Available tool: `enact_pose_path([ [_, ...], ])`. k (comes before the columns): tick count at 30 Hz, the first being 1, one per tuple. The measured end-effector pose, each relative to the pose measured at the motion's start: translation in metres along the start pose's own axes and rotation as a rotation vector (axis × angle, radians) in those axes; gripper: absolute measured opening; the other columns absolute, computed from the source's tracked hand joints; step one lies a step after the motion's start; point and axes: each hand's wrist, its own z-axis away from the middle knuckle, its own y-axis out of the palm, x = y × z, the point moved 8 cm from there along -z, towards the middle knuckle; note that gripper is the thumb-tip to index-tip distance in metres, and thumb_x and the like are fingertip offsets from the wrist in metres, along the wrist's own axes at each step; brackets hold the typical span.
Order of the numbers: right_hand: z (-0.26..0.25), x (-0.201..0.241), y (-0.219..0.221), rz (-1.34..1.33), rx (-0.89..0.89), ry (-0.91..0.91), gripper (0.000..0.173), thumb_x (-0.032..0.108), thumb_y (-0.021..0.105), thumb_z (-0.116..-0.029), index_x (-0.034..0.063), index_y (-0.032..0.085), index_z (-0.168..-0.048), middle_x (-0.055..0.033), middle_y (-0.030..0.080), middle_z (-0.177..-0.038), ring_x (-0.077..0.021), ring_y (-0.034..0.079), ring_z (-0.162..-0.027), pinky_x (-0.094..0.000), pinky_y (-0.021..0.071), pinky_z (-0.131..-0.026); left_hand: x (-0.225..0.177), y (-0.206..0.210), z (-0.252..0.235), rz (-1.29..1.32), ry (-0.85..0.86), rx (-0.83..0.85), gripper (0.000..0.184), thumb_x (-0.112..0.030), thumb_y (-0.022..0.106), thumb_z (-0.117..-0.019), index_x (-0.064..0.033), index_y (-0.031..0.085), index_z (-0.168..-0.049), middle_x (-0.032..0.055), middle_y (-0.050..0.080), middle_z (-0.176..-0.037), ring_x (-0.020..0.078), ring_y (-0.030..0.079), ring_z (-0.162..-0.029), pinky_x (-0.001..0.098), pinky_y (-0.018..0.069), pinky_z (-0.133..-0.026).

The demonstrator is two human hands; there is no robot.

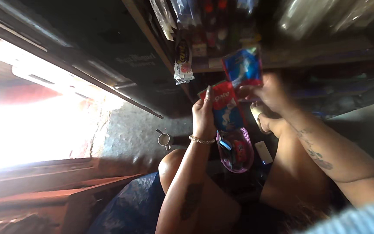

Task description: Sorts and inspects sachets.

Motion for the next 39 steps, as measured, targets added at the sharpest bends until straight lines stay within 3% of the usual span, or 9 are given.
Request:
enact_pose_path([
  [3,-0.005,0.004,-0.018,0.323,-0.04,-0.081,0.023,0.013,0.072,-0.0937,-0.0006,0.069,-0.112,-0.0058,0.073,-0.097,-0.0068,0.07,-0.084,-0.0273,0.0601,-0.08,-0.005,-0.027,-0.007,0.034,0.021,-0.179,0.043,-0.046,0.044,-0.1082,-0.0097,0.066,-0.111,0.0027,0.072,-0.091,0.0136,0.072,-0.083,0.0349,0.0626,-0.075],
  [6,0.0,0.009,-0.009,0.56,0.178,-0.265,0.03,0.009,0.073,-0.0912,-0.0008,0.07,-0.119,-0.0165,0.073,-0.106,-0.0232,0.072,-0.096,-0.0435,0.0573,-0.09,-0.018,-0.045,-0.007,0.008,0.09,-0.257,0.043,-0.046,0.043,-0.1086,-0.0114,0.067,-0.11,0.0004,0.072,-0.09,0.011,0.072,-0.083,0.0325,0.0622,-0.075],
  [10,0.016,0.018,0.014,0.609,0.387,-0.469,0.026,0.008,0.07,-0.0916,0.0066,0.072,-0.118,-0.0099,0.074,-0.108,-0.0211,0.072,-0.099,-0.0431,0.0583,-0.091,-0.031,-0.05,-0.004,-0.217,0.277,-0.236,0.035,-0.042,0.047,-0.1085,-0.0143,0.069,-0.103,-0.0053,0.073,-0.084,0.0056,0.072,-0.075,0.0281,0.0628,-0.07],
  [14,0.028,0.027,0.031,0.58,0.46,-0.588,0.024,0.011,0.069,-0.0937,0.008,0.072,-0.117,-0.0077,0.075,-0.108,-0.0188,0.072,-0.096,-0.0403,0.0593,-0.085,-0.021,-0.032,-0.005,-0.453,0.261,-0.17,0.033,-0.031,0.051,-0.1082,-0.0046,0.07,-0.103,-0.0001,0.072,-0.084,0.0067,0.07,-0.075,0.0314,0.061,-0.073],
  [18,0.029,0.029,0.044,0.443,0.398,-0.579,0.033,0.009,0.073,-0.0909,0.0052,0.07,-0.123,-0.0066,0.074,-0.105,-0.0135,0.07,-0.091,-0.0303,0.0583,-0.084,0.006,-0.004,-0.006,-0.455,0.184,0.017,0.026,-0.017,0.05,-0.1071,-0.0009,0.069,-0.098,0.0003,0.07,-0.078,0.0059,0.068,-0.07,0.0293,0.0599,-0.069],
  [20,0.025,0.029,0.044,0.437,0.327,-0.537,0.038,0.008,0.074,-0.09,0.005,0.068,-0.127,-0.0074,0.073,-0.104,-0.0164,0.07,-0.092,-0.0344,0.0584,-0.085,0.018,0.005,-0.005,-0.327,0.127,0.077,0.024,-0.015,0.048,-0.1077,-0.0028,0.067,-0.099,-0.0001,0.07,-0.078,0.0066,0.069,-0.071,0.0292,0.0599,-0.069],
  [27,0.016,0.041,0.035,0.366,0.142,-0.524,0.051,0.001,0.075,-0.087,0.0015,0.061,-0.136,-0.0101,0.071,-0.108,-0.0149,0.069,-0.093,-0.0297,0.0579,-0.085,0.02,0.019,-0.001,-0.008,0.104,0.128,0.059,-0.046,0.027,-0.1115,-0.0051,0.069,-0.113,0.0061,0.074,-0.094,0.0146,0.073,-0.089,0.0378,0.0624,-0.081],
  [32,0.018,0.044,0.029,0.338,0.061,-0.564,0.053,0.003,0.078,-0.0848,-0.0035,0.06,-0.135,-0.011,0.071,-0.106,-0.0119,0.068,-0.093,-0.0248,0.0567,-0.085,0.014,0.027,0.006,-0.039,0.164,0.216,0.018,-0.016,0.06,-0.1027,-0.0009,0.066,-0.112,0.0062,0.075,-0.094,0.0136,0.074,-0.086,0.0347,0.0626,-0.081],
  [39,0.015,0.039,0.028,0.149,0.086,-0.575,0.053,0.003,0.077,-0.0861,-0.0088,0.057,-0.133,-0.0141,0.069,-0.114,-0.0134,0.069,-0.101,-0.0265,0.0595,-0.089,0.014,0.02,0.003,0.028,0.147,0.135,0.024,-0.021,0.051,-0.108,-0.0027,0.066,-0.112,0.0071,0.075,-0.094,0.0149,0.073,-0.087,0.0352,0.0627,-0.081],
])
